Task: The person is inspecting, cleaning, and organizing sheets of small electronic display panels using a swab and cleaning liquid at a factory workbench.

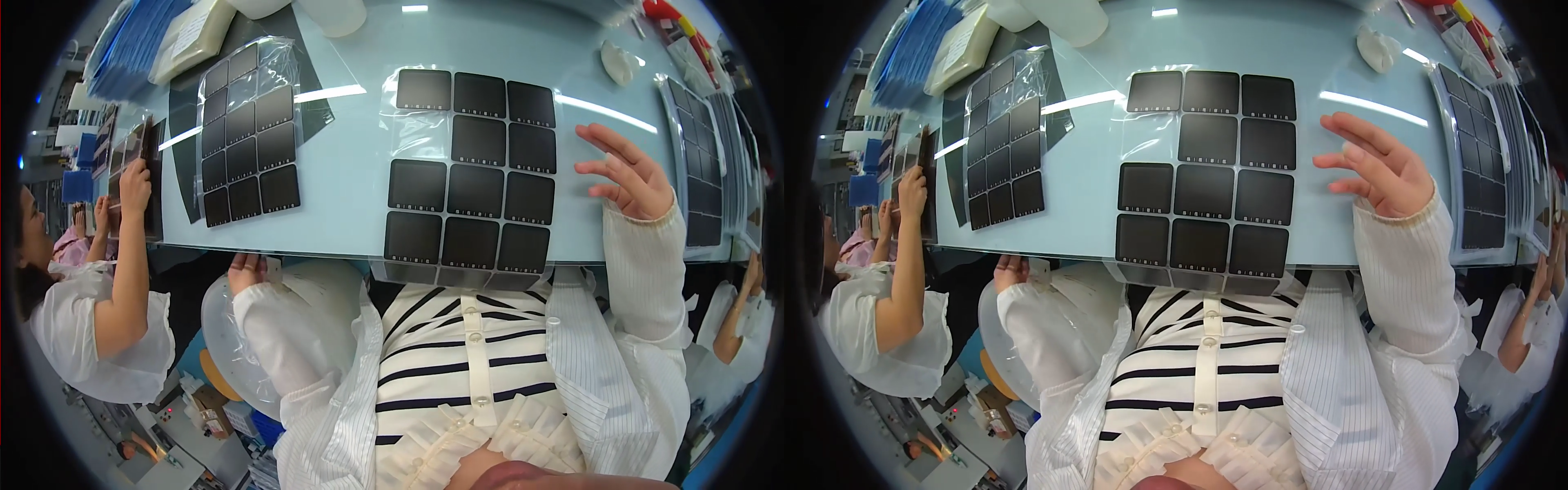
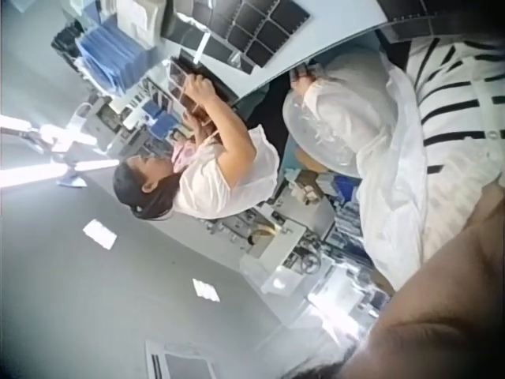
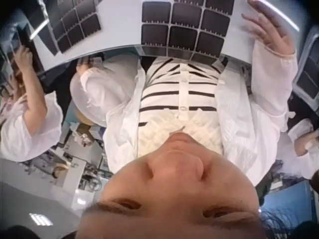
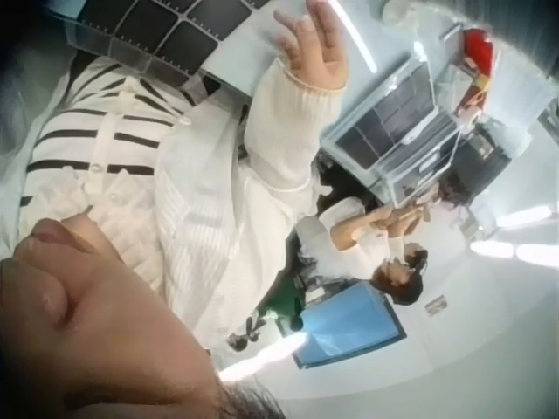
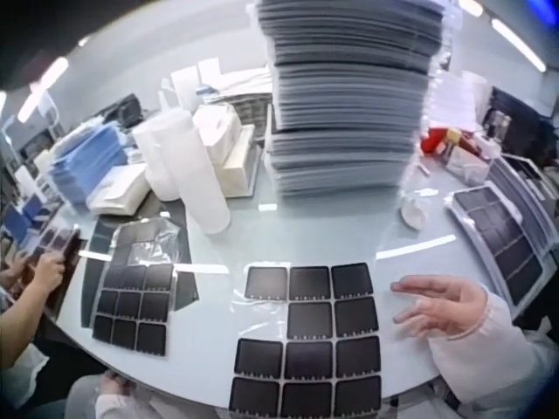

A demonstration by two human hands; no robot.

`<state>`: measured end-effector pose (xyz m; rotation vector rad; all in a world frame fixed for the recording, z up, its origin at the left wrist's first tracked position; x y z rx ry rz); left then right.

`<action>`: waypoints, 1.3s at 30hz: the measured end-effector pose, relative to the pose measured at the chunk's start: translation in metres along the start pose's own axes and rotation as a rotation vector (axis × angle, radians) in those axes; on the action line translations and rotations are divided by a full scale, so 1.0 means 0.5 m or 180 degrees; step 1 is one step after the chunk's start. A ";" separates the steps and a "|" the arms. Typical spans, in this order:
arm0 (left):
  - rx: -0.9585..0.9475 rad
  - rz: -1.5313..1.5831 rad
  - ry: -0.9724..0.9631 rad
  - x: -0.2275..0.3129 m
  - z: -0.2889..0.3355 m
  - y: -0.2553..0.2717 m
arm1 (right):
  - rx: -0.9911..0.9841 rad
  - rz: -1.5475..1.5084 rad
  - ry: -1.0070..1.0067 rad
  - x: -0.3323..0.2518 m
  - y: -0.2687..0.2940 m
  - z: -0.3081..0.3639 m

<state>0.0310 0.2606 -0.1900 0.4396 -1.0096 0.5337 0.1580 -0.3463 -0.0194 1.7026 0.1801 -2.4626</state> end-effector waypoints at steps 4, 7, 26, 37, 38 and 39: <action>-0.0407 0.0058 -0.0256 -0.003 -0.001 -0.038 | -0.0068 -0.0267 -0.0234 0.008 -0.025 0.004; -0.1440 -0.0262 -0.0371 0.009 0.076 -0.154 | -0.0038 -0.0355 -0.0333 0.012 -0.027 0.002; -0.3388 -0.0751 0.0412 0.205 0.373 -0.490 | 0.0298 0.0216 -0.0025 0.007 -0.046 -0.077; -0.3688 -0.0990 -0.0303 0.230 0.387 -0.492 | 0.0093 0.0346 -0.0203 0.009 -0.072 -0.077; -0.3686 -0.0984 -0.0304 0.230 0.388 -0.486 | -0.0028 0.0120 -0.0260 0.008 -0.083 -0.071; -0.3684 -0.0926 -0.0275 0.228 0.390 -0.480 | -0.0030 0.0124 -0.0260 0.005 -0.084 -0.067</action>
Point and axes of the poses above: each hand's wrist, its own z-axis away from the middle knuckle, its own y-axis out of the back of the hand, x = y × z, the point moved 9 cm from there along -z, towards the middle knuckle, and after that the axes turned 2 degrees about z, right-handed, at the moved point
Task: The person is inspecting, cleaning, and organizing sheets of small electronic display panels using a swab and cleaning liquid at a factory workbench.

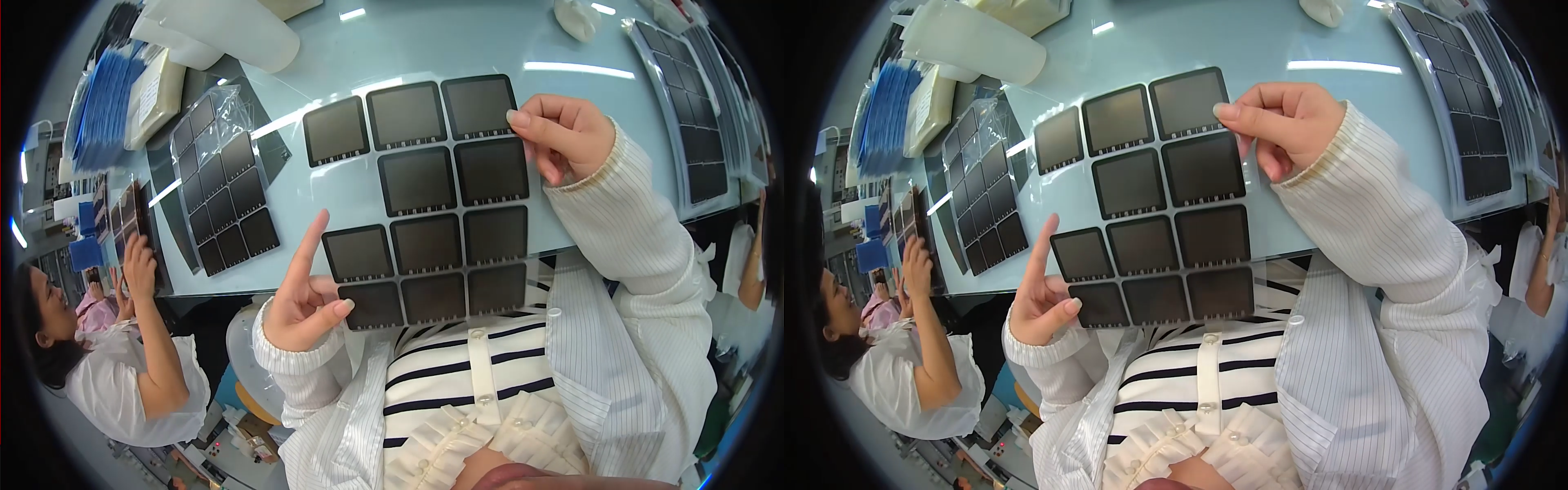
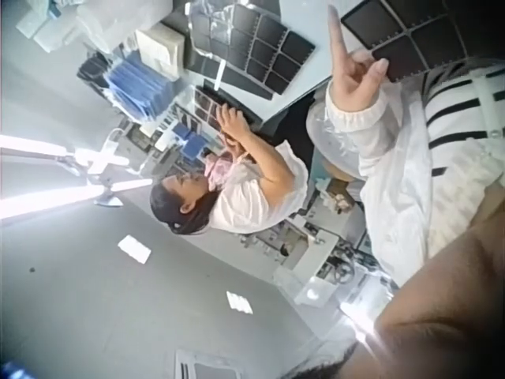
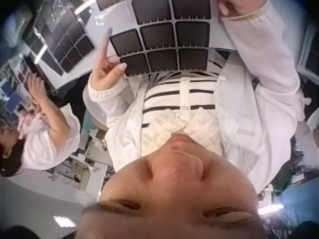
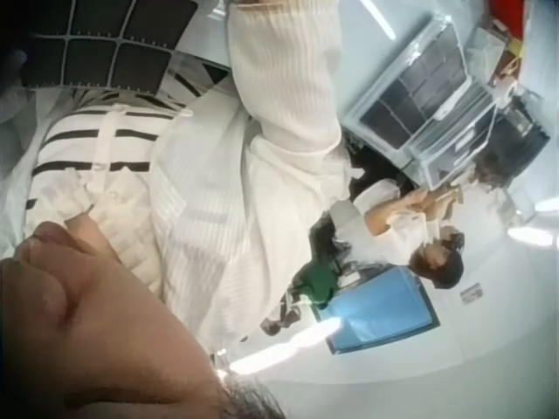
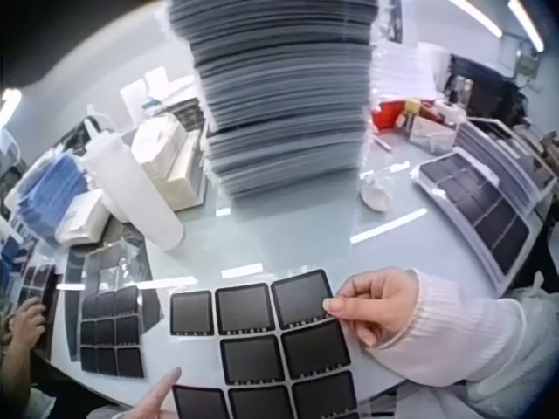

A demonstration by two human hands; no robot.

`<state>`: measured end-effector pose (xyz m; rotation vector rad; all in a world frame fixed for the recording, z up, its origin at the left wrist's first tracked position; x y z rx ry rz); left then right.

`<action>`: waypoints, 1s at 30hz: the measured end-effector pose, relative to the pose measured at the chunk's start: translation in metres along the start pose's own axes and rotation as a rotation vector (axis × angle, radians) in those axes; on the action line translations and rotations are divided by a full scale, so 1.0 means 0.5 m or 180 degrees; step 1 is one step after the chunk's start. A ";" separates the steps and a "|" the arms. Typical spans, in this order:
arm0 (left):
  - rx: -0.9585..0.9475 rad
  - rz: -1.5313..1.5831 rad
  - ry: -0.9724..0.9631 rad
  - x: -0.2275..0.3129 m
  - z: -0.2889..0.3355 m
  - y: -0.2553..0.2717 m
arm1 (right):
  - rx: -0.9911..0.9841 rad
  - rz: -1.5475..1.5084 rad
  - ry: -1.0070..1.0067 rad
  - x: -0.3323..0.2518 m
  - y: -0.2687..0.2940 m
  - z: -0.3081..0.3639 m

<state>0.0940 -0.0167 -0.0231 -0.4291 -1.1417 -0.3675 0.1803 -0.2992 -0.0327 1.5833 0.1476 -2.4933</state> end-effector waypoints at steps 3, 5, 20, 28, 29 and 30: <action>-0.0144 0.0159 0.0129 -0.007 0.013 0.000 | -0.0078 -0.0156 -0.0122 0.000 -0.008 0.014; -0.0360 0.0348 0.0054 -0.010 0.019 -0.013 | -0.0028 -0.0205 -0.0122 -0.002 -0.012 0.025; -0.1219 0.0212 -0.0787 -0.033 0.037 -0.034 | 0.0009 -0.0649 -0.0431 0.025 -0.048 0.079; -0.1436 -0.0321 -0.0808 -0.028 0.057 -0.033 | -0.0102 -0.0755 -0.0398 0.014 -0.061 0.101; -0.1452 -0.0303 -0.0830 -0.027 0.057 -0.032 | -0.0095 -0.0735 -0.0382 0.012 -0.061 0.100; -0.1442 -0.0309 -0.0837 -0.025 0.056 -0.034 | -0.0104 -0.0730 -0.0373 0.010 -0.062 0.100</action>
Point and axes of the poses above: each hand's wrist, its own z-axis away from the middle knuckle, its own y-axis out of the back of the hand, x = y × z, the point moved 9 cm from there along -z, towards the middle knuckle, and after that the axes turned 2 degrees about z, right-handed, at the moved point
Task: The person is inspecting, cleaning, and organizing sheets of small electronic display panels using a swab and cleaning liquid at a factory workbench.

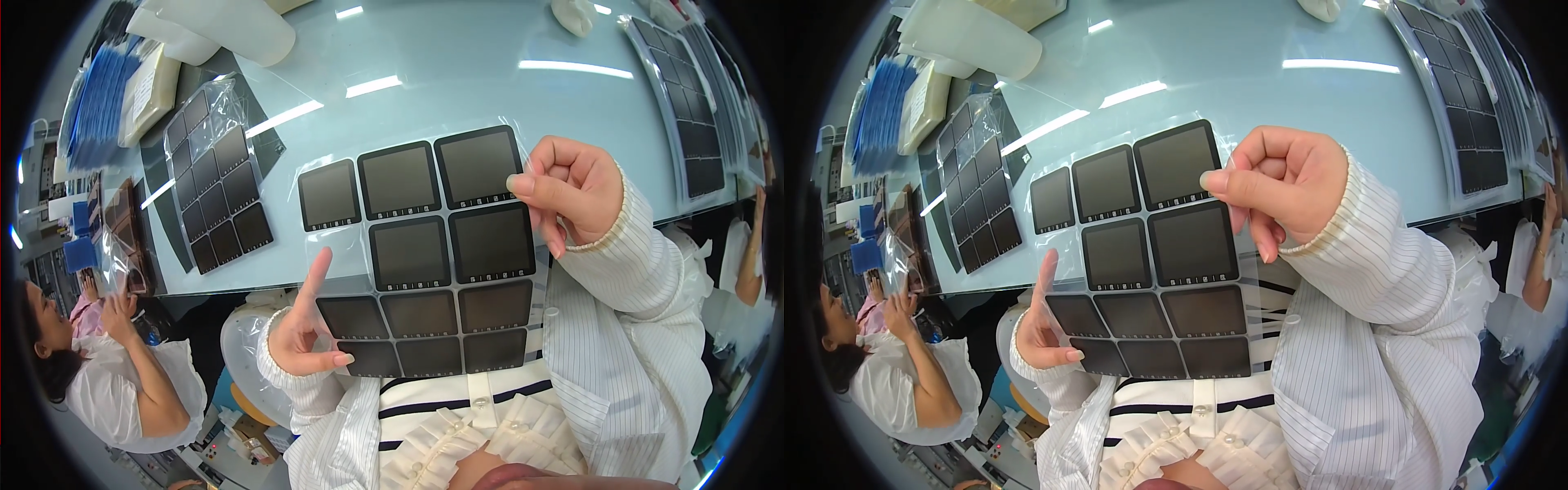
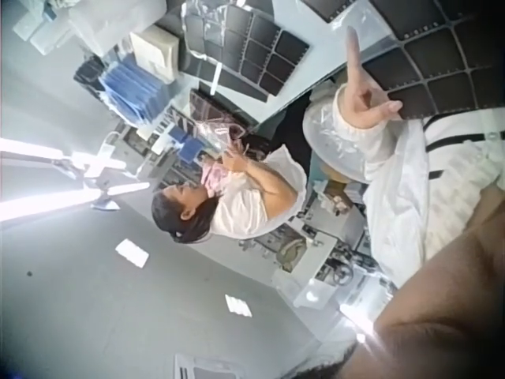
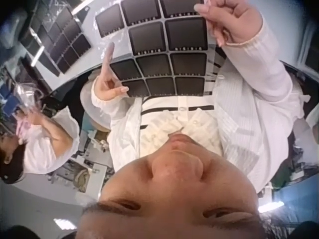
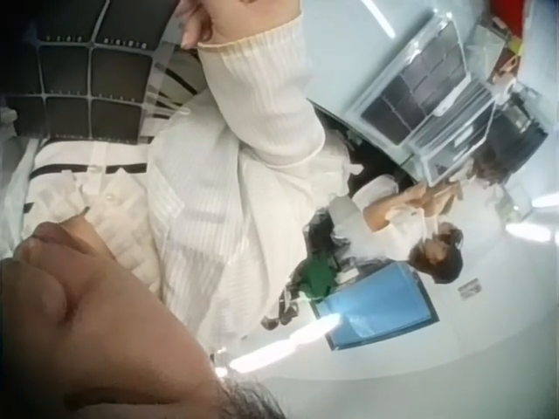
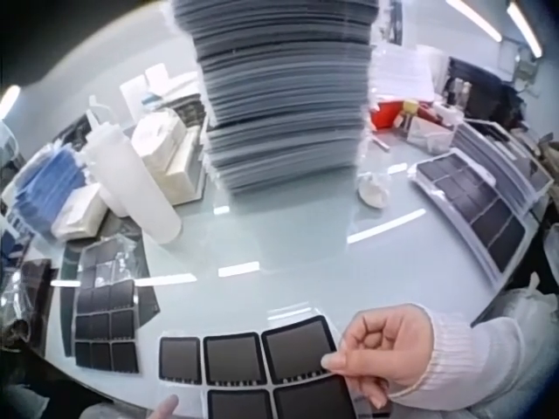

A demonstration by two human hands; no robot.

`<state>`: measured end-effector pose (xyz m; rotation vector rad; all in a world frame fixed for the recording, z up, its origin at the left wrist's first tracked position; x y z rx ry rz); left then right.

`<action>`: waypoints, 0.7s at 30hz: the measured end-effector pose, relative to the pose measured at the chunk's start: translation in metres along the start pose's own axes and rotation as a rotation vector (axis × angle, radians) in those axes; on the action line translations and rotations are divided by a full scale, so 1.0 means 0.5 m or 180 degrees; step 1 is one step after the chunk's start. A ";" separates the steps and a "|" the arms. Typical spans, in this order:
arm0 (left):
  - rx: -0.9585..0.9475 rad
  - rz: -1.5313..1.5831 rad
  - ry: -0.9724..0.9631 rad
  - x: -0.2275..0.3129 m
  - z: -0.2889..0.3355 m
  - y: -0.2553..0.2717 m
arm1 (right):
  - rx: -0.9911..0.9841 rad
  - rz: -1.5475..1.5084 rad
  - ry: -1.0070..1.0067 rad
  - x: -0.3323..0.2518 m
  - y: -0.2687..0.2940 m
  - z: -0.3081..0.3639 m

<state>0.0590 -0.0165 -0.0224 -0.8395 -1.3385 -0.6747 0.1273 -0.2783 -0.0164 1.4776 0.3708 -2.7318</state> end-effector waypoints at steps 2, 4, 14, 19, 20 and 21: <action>-0.0048 0.0299 -0.0265 0.015 -0.010 -0.003 | 0.0042 -0.0002 0.0028 -0.003 -0.001 -0.001; -0.0065 0.0202 -0.0228 0.013 -0.013 0.003 | 0.0076 0.0012 0.0026 -0.003 0.000 -0.003; 0.0121 0.0673 -0.0100 -0.016 -0.004 0.001 | 0.0075 0.0004 0.0126 -0.010 0.002 0.001; 0.0587 0.0755 -0.0028 -0.038 0.019 0.021 | 0.0105 -0.0049 0.0083 -0.010 0.003 -0.002; 0.0592 0.0581 0.0094 -0.046 0.022 0.024 | 0.0088 -0.0116 0.0079 -0.008 0.004 -0.004; 0.0614 0.0588 0.0105 -0.049 0.024 0.025 | 0.0070 -0.0115 0.0062 -0.004 0.003 -0.007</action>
Point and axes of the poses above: each hand's wrist, its own z-axis away from the middle knuckle, its own y-axis out of the back of the hand, x = y × z, the point moved 9 cm from there along -z, towards the middle knuckle, and after that the axes turned 2 degrees about z, right-handed, at the moved point
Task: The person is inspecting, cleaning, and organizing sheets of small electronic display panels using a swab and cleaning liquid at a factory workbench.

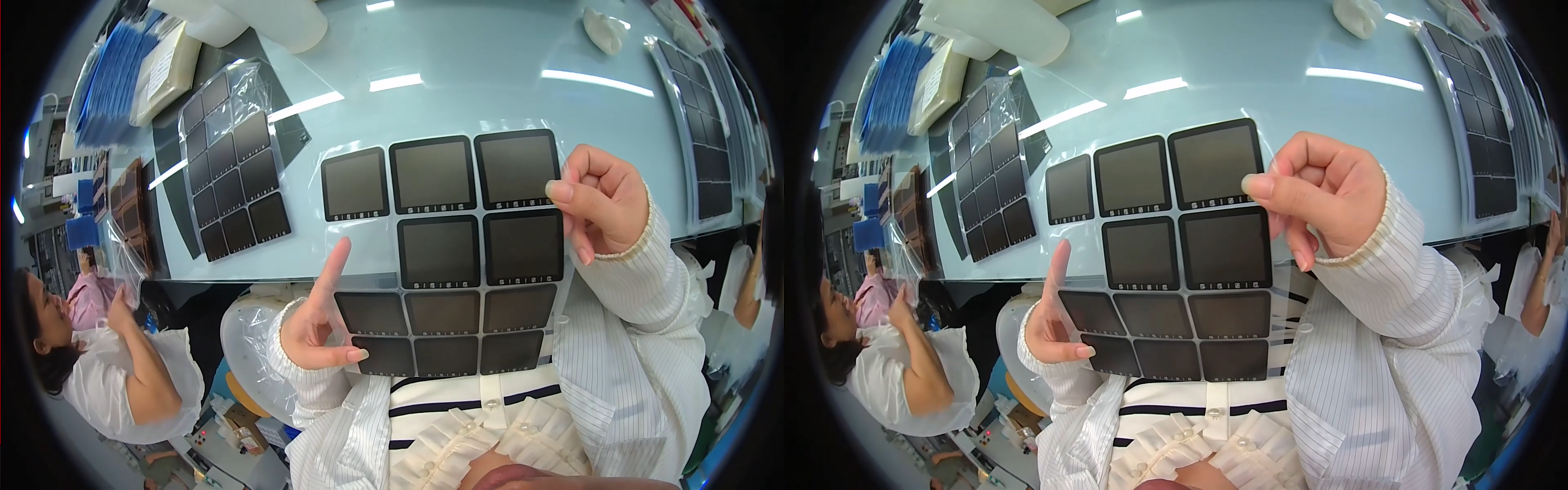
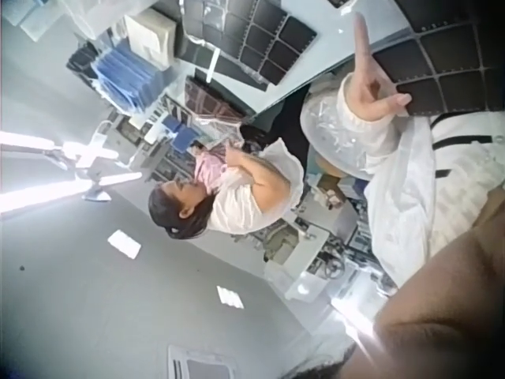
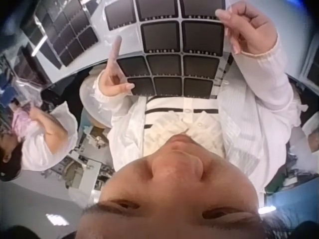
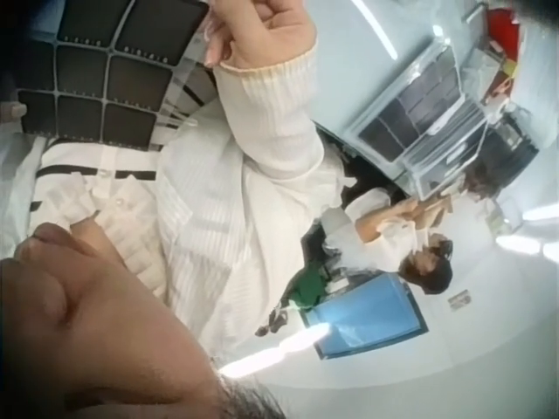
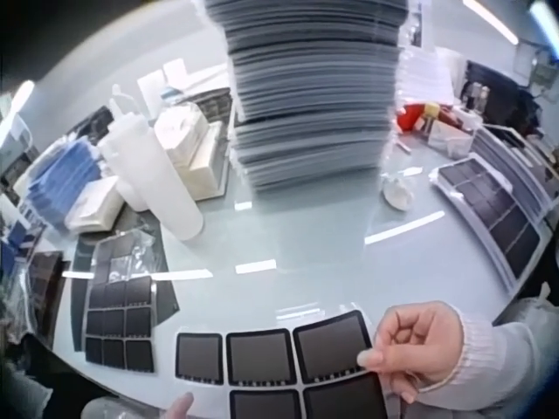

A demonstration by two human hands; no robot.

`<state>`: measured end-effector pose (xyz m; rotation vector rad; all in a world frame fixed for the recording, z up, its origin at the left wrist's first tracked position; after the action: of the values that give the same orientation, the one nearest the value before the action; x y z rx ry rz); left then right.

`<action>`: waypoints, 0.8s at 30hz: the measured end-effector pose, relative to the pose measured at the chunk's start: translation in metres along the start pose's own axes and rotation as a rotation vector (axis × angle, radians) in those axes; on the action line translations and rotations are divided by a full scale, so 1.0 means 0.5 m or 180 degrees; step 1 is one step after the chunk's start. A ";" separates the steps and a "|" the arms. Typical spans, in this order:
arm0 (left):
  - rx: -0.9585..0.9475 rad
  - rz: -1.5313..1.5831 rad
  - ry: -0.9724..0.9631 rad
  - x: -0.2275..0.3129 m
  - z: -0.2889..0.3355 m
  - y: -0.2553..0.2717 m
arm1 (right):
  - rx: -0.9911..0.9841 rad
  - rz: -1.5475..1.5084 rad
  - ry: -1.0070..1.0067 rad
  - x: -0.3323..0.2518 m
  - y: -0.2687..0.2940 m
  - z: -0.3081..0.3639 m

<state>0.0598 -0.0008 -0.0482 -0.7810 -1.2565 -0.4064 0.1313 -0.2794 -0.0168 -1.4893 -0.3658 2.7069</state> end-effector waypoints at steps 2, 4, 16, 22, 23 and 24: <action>0.0175 0.0302 -0.0019 -0.002 0.001 0.002 | 0.0068 0.0003 0.0100 -0.003 0.003 -0.004; 0.0194 0.0154 -0.0095 0.022 -0.006 -0.006 | -0.0012 -0.0038 0.0117 -0.005 -0.001 -0.007; 0.0401 0.0618 -0.0315 0.031 -0.039 -0.008 | 0.0142 -0.0172 0.0159 -0.011 0.015 -0.019; 0.0859 0.1232 -0.0258 0.050 -0.048 -0.006 | 0.0005 -0.0496 0.0373 -0.023 0.026 -0.064; 0.0952 0.1200 -0.0227 0.049 -0.049 -0.002 | 0.0098 -0.0414 0.0428 -0.029 0.029 -0.070; 0.1046 0.1168 -0.0196 0.048 -0.049 0.003 | 0.0189 -0.0333 0.0482 -0.035 0.034 -0.077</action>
<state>0.0847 -0.0142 -0.0286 -0.7244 -1.1679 0.1208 0.1742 -0.2909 -0.0259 -1.5983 -0.3433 2.4844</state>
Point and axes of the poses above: each hand's wrist, its own z-axis away from the middle knuckle, its own y-axis out of the back of the hand, x = y × z, the point moved 9 cm from there along -z, towards the middle knuckle, and after that the axes turned 2 degrees about z, right-handed, at the moved point
